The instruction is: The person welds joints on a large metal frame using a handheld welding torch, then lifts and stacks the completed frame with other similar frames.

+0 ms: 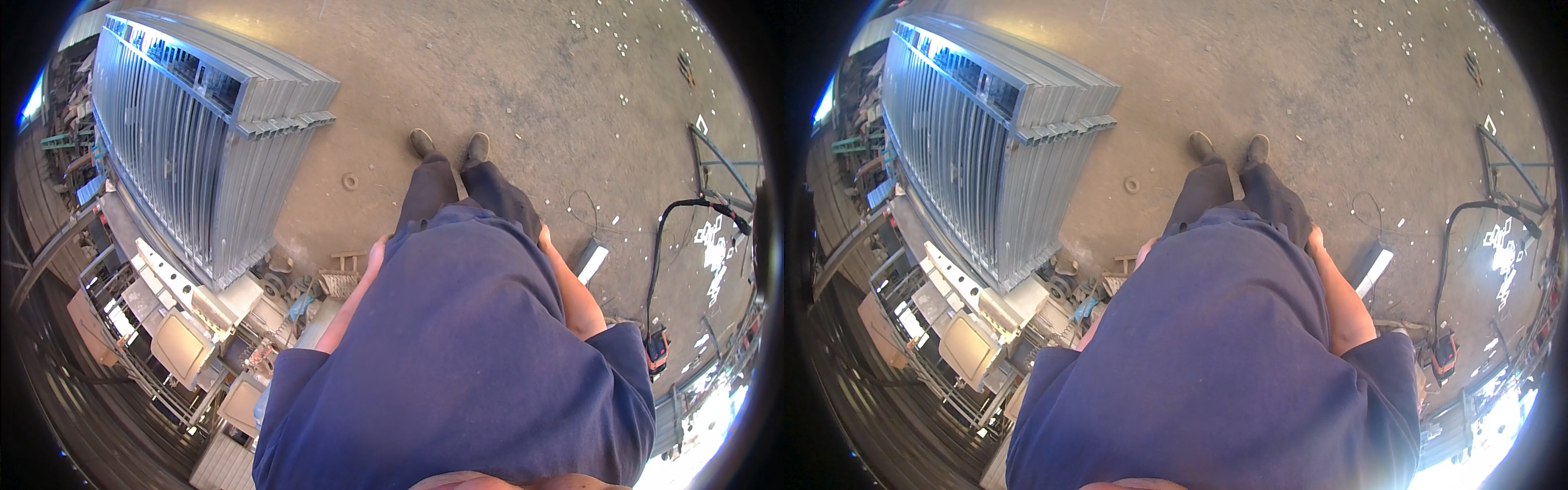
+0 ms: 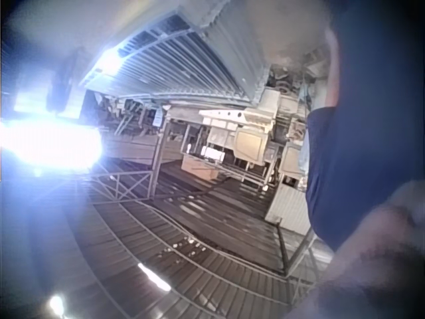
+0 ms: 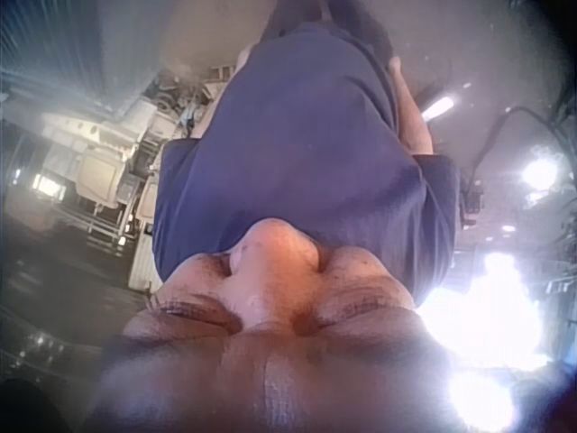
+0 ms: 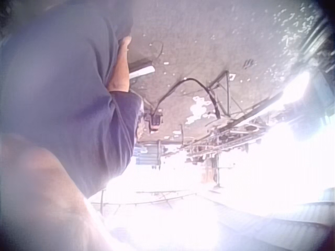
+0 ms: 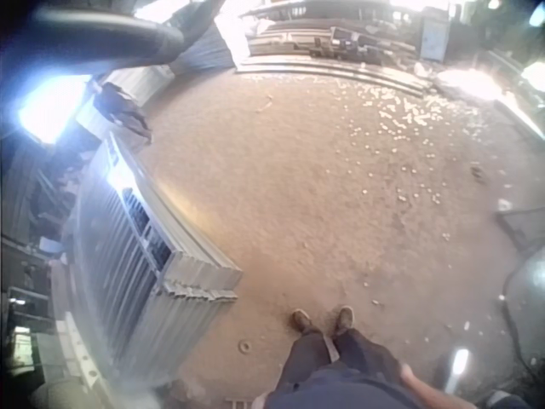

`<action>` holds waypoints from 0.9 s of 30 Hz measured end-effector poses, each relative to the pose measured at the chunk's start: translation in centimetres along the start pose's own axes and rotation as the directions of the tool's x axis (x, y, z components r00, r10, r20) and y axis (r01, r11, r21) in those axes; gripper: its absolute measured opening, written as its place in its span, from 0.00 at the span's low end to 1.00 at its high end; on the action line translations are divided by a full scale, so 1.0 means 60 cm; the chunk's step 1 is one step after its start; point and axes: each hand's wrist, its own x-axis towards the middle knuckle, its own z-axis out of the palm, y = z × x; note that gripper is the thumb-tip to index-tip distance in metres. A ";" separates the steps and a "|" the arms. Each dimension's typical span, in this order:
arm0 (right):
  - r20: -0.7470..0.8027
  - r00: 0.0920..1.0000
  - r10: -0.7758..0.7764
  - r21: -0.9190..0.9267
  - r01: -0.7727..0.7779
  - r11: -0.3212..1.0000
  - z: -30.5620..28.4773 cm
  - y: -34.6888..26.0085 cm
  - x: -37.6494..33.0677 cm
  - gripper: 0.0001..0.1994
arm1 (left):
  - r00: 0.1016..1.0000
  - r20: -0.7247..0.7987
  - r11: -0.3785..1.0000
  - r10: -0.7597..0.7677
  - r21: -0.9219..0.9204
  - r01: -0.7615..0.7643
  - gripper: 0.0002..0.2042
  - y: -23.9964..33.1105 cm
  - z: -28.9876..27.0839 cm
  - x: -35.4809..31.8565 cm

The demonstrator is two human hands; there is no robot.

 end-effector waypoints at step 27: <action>-0.023 0.995 0.098 -0.110 -0.100 0.989 0.008 0.079 0.000 0.24 | 1.000 0.028 0.960 -0.013 0.279 0.005 0.20 0.022 -0.009 -0.020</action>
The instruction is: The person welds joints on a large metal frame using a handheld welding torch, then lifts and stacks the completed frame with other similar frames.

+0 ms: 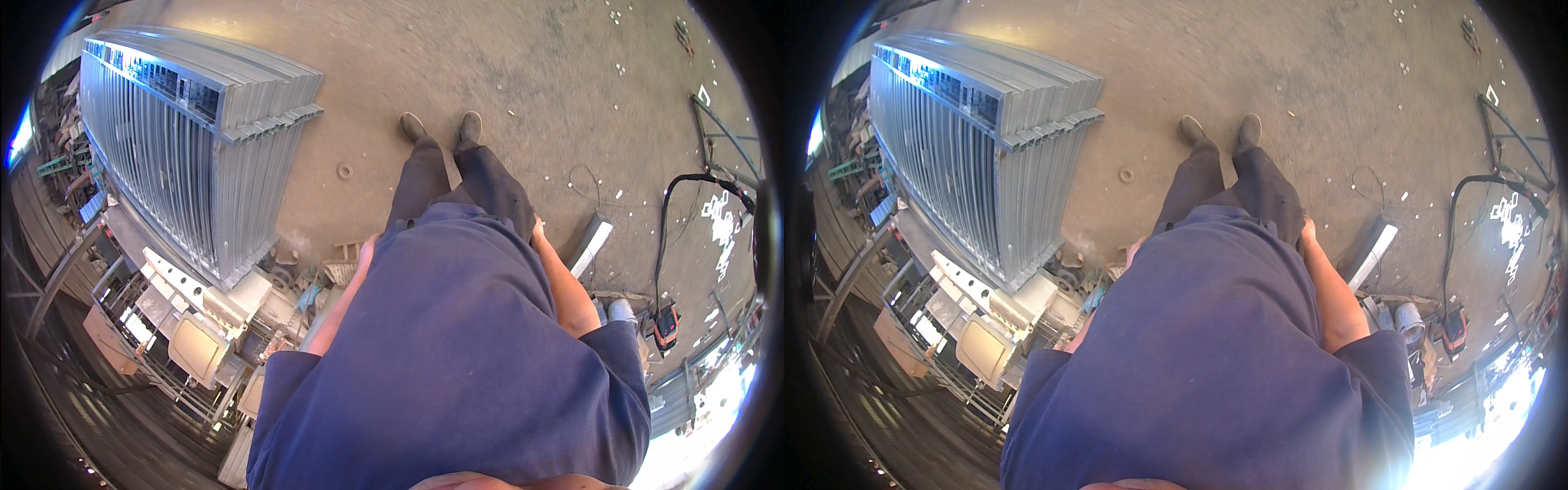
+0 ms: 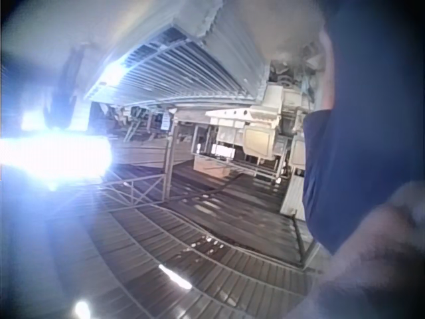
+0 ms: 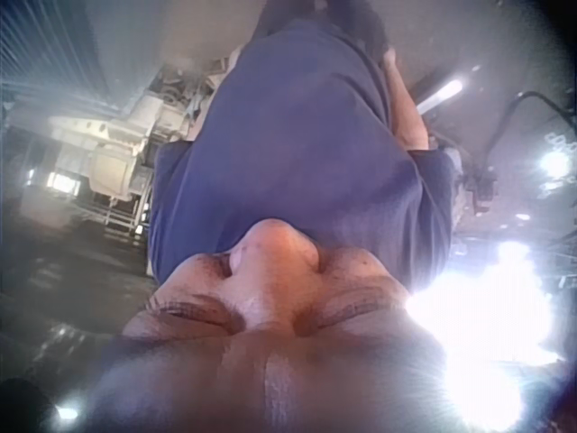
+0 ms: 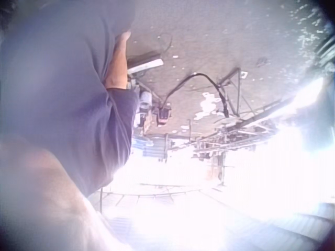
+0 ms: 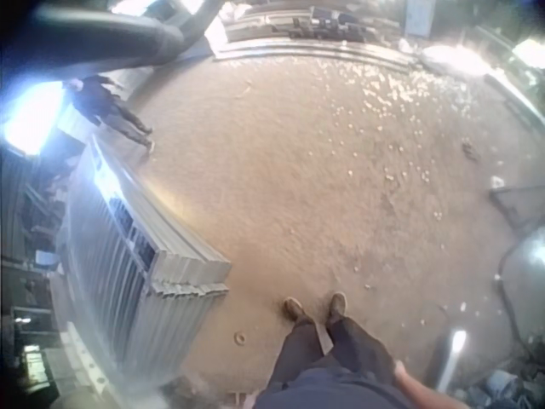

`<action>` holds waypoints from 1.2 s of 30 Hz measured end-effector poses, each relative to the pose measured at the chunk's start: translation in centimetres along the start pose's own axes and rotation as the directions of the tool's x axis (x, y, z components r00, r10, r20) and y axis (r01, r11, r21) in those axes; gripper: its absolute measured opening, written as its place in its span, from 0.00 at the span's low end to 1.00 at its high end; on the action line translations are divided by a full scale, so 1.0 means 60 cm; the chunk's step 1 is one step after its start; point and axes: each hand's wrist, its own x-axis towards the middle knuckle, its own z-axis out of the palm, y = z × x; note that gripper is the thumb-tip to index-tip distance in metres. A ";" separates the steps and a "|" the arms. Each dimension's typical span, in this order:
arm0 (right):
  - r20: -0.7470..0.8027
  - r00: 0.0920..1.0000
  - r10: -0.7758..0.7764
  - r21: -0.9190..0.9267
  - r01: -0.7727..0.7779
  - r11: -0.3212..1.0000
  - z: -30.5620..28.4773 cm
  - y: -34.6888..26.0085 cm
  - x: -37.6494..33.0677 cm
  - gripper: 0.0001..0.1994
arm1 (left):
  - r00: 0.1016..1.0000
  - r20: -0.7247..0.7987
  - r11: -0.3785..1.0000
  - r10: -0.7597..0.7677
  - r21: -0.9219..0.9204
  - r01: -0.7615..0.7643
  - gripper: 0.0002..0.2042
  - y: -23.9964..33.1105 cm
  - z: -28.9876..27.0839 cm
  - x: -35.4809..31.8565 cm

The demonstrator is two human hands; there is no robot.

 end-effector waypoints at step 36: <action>0.014 0.997 -0.079 -0.142 0.081 0.987 -0.024 -0.087 -0.048 0.18 | 0.989 0.070 0.961 -0.133 -0.236 0.146 0.20 0.063 -0.005 0.029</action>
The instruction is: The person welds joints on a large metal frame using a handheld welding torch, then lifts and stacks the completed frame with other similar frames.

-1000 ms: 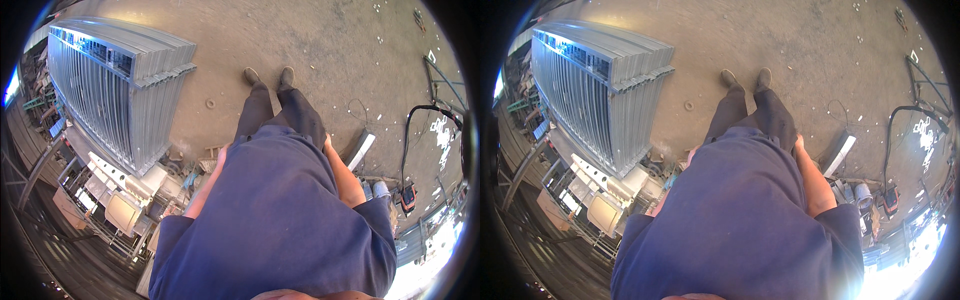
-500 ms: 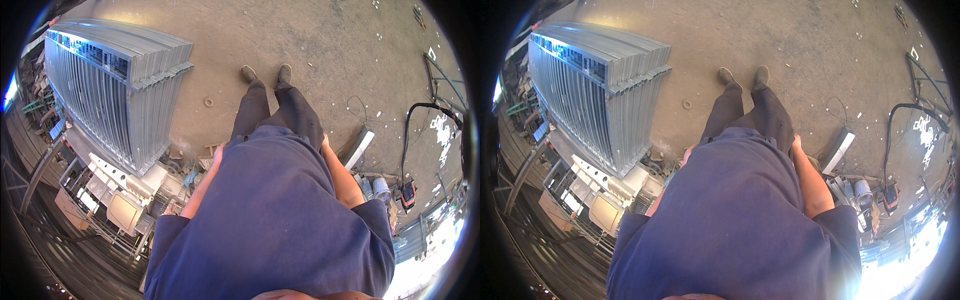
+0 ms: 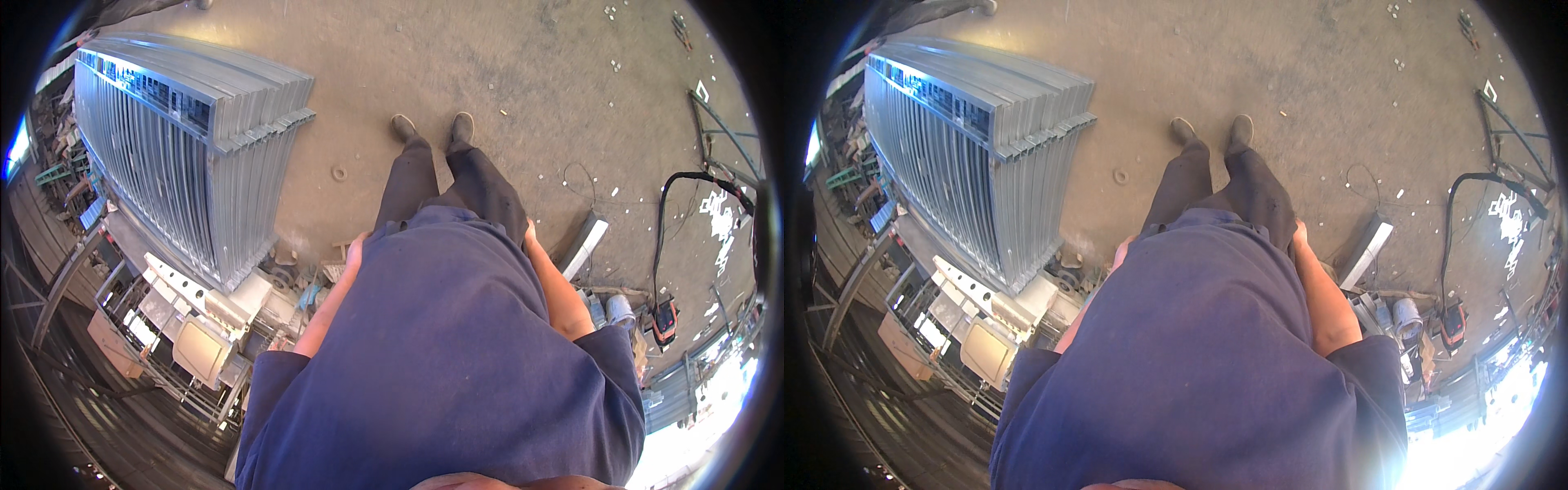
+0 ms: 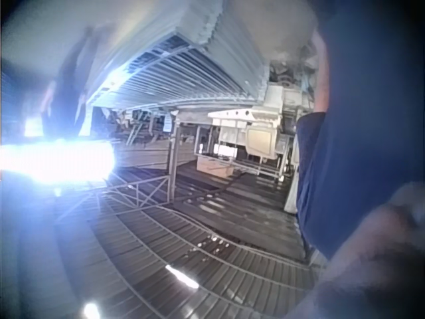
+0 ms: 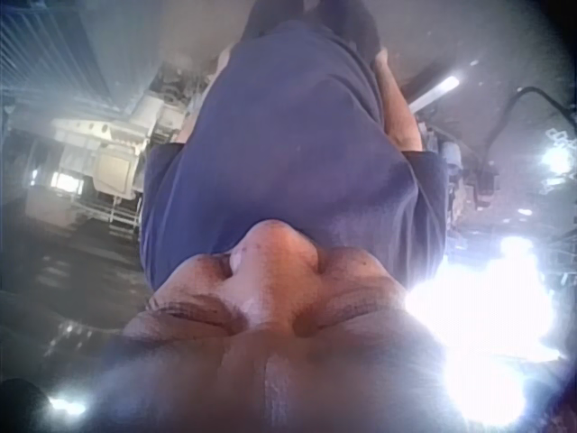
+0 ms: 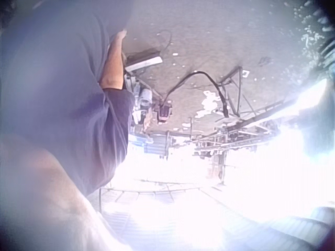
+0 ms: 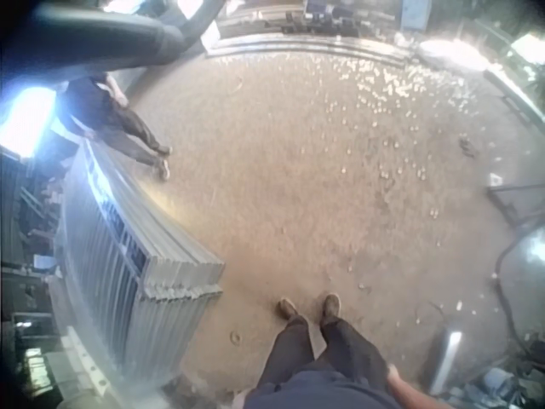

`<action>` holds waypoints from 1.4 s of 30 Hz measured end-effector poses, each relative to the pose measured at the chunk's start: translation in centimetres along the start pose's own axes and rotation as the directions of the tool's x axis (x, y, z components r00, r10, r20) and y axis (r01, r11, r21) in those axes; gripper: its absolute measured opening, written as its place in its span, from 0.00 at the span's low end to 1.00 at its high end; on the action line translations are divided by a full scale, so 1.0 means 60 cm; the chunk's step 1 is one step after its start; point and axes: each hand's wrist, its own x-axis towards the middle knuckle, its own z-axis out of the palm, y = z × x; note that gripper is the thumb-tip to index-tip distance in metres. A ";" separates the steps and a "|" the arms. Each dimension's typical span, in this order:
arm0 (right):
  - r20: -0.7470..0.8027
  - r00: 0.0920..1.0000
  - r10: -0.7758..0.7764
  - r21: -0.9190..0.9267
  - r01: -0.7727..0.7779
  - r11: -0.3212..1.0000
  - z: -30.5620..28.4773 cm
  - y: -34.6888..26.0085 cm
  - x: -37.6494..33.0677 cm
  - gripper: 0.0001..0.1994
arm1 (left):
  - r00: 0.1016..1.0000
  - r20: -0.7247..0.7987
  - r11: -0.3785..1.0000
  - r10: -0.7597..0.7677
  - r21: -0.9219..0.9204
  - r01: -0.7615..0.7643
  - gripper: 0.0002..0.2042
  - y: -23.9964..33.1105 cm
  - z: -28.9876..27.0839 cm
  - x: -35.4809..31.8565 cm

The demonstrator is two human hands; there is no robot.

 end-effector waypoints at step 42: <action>-0.226 0.953 0.201 0.710 0.020 0.704 -1.160 -0.742 0.472 0.13 | -0.795 0.352 -0.168 0.493 -0.858 -0.485 0.06 2.185 0.574 -0.587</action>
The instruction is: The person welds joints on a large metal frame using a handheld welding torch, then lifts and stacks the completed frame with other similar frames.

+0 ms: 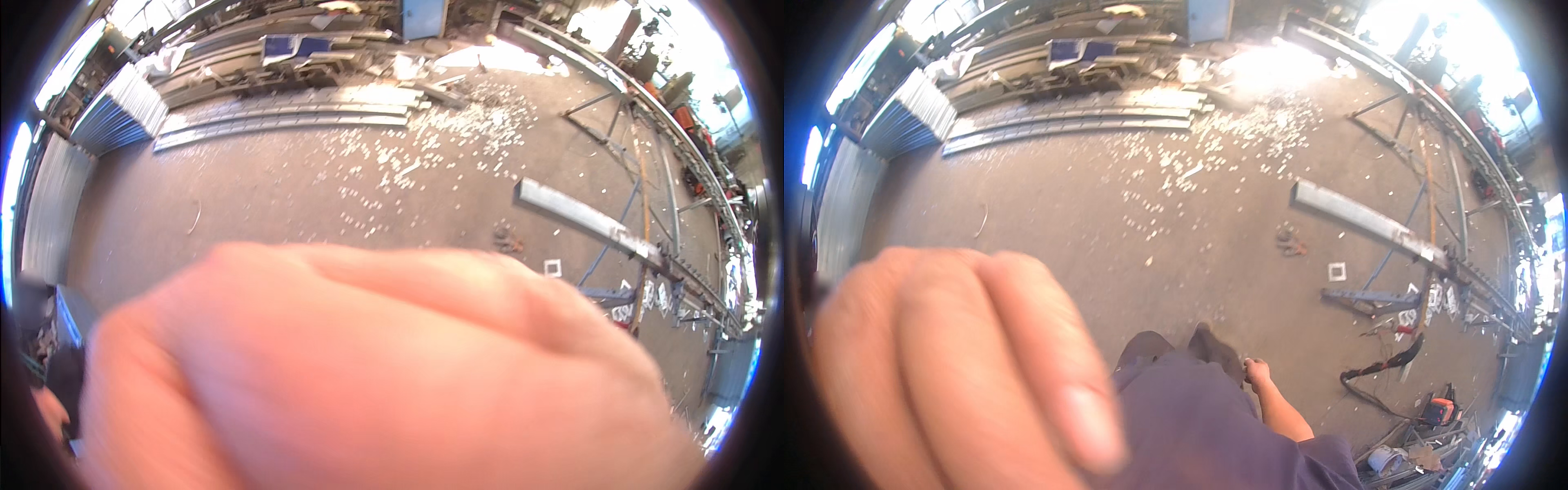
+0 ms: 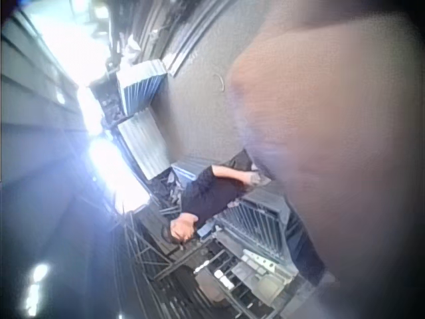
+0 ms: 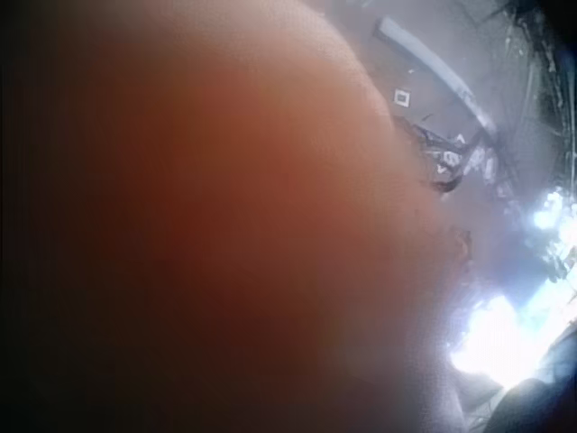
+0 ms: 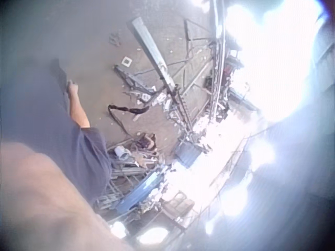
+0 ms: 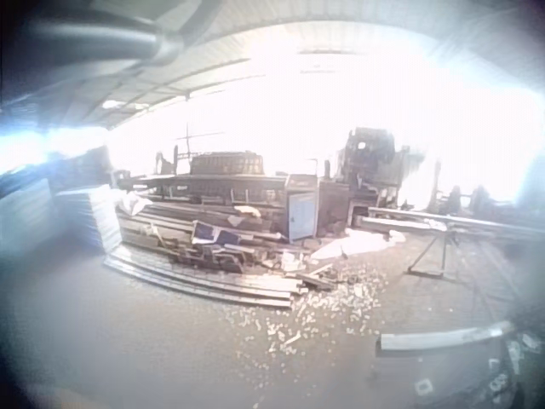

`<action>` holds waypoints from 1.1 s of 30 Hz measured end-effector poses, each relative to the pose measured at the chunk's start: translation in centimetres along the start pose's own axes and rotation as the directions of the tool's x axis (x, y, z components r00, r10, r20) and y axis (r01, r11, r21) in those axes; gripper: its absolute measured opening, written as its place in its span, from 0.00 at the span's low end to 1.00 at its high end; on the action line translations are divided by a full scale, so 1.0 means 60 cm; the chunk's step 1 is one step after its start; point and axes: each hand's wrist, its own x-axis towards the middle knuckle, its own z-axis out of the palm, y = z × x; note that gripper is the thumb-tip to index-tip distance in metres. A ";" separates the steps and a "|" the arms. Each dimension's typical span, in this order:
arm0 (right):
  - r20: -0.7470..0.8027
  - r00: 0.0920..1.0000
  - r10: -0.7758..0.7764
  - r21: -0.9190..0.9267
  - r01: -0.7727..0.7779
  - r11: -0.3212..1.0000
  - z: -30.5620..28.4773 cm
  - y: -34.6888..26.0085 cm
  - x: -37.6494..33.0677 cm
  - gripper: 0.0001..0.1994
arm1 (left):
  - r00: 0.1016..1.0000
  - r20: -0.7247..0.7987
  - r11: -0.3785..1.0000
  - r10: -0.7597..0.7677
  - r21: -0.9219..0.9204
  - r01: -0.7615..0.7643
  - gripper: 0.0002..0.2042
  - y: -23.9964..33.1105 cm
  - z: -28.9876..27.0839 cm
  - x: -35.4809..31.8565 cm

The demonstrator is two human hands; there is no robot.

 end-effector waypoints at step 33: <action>-0.309 0.889 -0.339 -0.328 0.235 0.915 -0.257 -1.551 0.480 0.25 | -0.573 -0.221 -0.591 -0.789 0.526 0.611 0.22 -1.330 -1.064 -0.145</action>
